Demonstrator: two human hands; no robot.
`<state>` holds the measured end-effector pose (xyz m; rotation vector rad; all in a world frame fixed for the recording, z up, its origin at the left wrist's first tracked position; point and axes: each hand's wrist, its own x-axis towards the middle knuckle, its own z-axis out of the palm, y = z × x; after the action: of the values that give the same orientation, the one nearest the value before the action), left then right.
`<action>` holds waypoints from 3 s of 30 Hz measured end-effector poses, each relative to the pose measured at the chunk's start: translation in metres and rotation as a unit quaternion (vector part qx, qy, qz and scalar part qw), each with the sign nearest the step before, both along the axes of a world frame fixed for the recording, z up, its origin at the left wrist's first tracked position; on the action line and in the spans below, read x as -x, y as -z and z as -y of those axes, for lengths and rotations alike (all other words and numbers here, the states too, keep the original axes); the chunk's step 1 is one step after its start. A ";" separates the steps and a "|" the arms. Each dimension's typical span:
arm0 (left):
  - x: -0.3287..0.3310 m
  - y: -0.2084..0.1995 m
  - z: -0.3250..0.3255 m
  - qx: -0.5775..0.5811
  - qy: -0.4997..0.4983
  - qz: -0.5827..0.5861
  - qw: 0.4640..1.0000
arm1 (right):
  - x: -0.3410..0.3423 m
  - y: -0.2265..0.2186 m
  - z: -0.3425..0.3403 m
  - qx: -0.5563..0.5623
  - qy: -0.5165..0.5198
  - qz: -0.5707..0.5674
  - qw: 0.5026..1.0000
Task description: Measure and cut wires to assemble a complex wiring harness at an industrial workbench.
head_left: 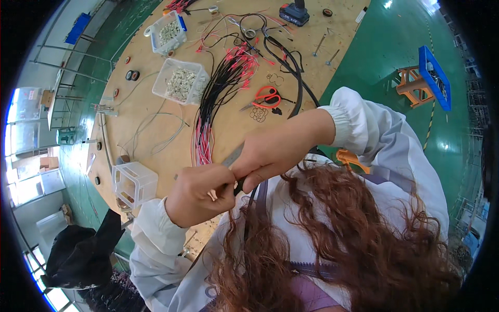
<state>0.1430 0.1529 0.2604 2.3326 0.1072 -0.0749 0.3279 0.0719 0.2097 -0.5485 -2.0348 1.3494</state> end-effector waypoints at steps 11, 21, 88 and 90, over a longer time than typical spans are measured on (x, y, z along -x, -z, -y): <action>0.004 -0.013 -0.010 0.129 -0.005 -0.127 0.984 | -0.006 -0.002 -0.006 -0.036 0.026 0.093 0.995; -0.003 -0.010 0.010 -0.173 0.142 -0.040 0.974 | -0.003 0.010 -0.007 0.031 -0.088 0.007 0.996; 0.010 0.158 0.016 0.523 -0.288 -0.082 0.798 | -0.009 0.124 0.037 -0.202 0.354 0.230 0.884; 0.012 0.179 0.018 0.439 -0.475 0.024 0.762 | -0.001 0.135 0.039 -0.169 0.418 0.202 0.870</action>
<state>0.1306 0.1351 0.0811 1.1269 0.9877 0.3697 0.3288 0.0327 0.0749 -1.4227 -1.8879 0.3627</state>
